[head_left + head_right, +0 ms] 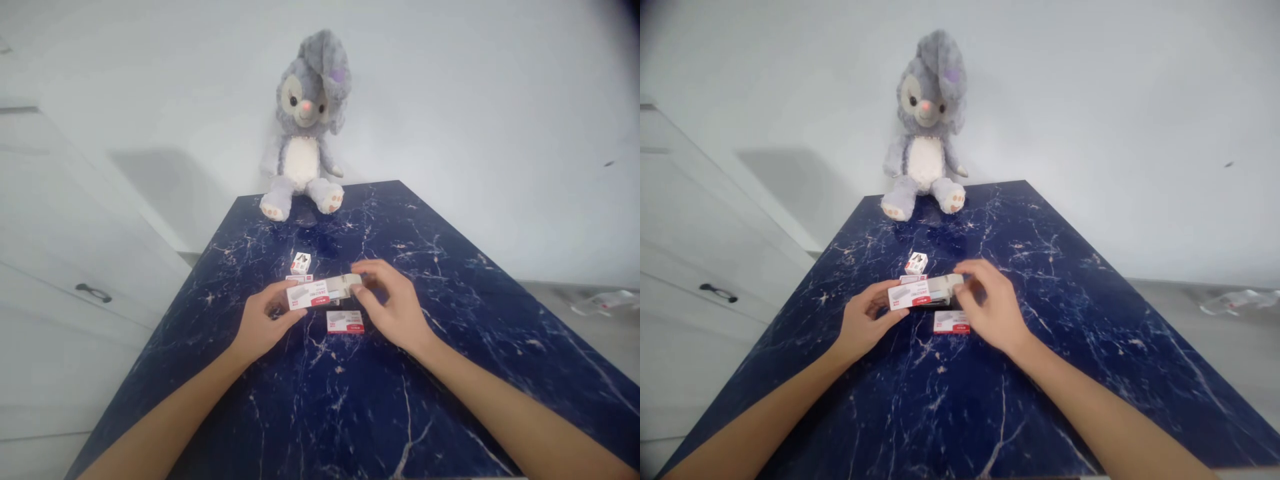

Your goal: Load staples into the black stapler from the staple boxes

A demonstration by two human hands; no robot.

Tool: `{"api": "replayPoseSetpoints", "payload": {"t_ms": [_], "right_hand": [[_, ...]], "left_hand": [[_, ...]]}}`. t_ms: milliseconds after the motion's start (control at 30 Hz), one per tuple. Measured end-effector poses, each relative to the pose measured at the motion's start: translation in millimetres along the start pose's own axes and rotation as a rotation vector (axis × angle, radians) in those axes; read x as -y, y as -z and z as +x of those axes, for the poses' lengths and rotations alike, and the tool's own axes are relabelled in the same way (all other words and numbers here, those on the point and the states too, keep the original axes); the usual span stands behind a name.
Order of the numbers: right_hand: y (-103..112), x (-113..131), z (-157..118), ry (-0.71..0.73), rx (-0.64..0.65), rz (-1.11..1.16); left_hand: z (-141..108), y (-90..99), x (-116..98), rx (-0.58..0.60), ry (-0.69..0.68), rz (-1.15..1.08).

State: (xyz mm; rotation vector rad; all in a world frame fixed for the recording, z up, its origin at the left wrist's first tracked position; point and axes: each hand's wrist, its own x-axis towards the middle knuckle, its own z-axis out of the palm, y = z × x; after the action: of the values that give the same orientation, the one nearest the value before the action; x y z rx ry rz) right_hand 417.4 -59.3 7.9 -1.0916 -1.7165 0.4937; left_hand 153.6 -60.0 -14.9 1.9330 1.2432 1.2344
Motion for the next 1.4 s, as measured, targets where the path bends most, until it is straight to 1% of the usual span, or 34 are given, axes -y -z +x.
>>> {"api": "replayPoseSetpoints", "payload": {"t_ms": [67,133,167,233,333,433,667,767,833,933,1033,1100,1233,1267,1333,1400], "right_hand": [[-1.3,3.2,-2.8,0.2,-0.037,-0.12],[-3.8,5.9,-5.6,0.342,-0.026,-0.2],[-5.2,6.7,-6.7,0.379,-0.01,-0.234],[-7.7,7.2,-7.8,0.397,0.011,-0.292],[-9.6,6.5,-7.5,0.371,0.025,-0.333],[-9.9,6.1,-6.8,0.345,0.077,-0.332],[-10.2,8.0,-8.2,0.232,0.169,-0.238],[-8.4,8.5,-5.8,0.164,0.212,-0.192],[-5.9,7.8,-2.6,0.111,0.229,-0.17],[-1.3,5.2,2.7,0.048,0.2,-0.145],[1.6,2.2,6.0,0.02,0.162,-0.122],[2.2,1.1,6.6,0.011,0.156,-0.111],[1.3,1.8,5.7,0.041,0.155,-0.083],[0.7,2.3,5.4,0.027,0.15,-0.059],[-0.6,2.7,4.8,-0.062,0.129,0.043],[-2.0,1.8,4.6,-0.194,0.117,0.201]], "left_hand": [[-0.5,0.0,-0.4,-0.002,-0.037,0.063],[-1.5,0.0,-0.2,-0.003,-0.067,0.087],[-2.0,-0.1,0.0,-0.006,-0.075,0.081],[-2.8,-0.2,0.1,-0.009,-0.082,0.066],[-2.6,-0.1,-1.0,-0.008,-0.093,0.083],[-1.9,-0.2,-2.2,0.004,-0.082,0.114],[-1.9,-0.7,-2.8,0.044,-0.085,0.11],[-1.7,-0.3,-3.6,0.075,-0.088,0.116],[-1.5,0.0,-3.2,0.072,-0.079,0.121],[-1.2,0.8,-1.1,0.053,-0.061,0.111],[-0.8,2.0,0.3,0.045,-0.05,0.103],[-0.7,2.5,0.2,0.046,-0.048,0.095],[-1.0,2.0,-0.9,0.049,-0.045,0.053],[-1.0,1.6,-0.8,0.047,-0.037,0.033],[-1.2,0.7,-0.1,0.026,-0.013,-0.012],[-1.5,-0.2,0.8,-0.006,0.008,-0.037]]}}
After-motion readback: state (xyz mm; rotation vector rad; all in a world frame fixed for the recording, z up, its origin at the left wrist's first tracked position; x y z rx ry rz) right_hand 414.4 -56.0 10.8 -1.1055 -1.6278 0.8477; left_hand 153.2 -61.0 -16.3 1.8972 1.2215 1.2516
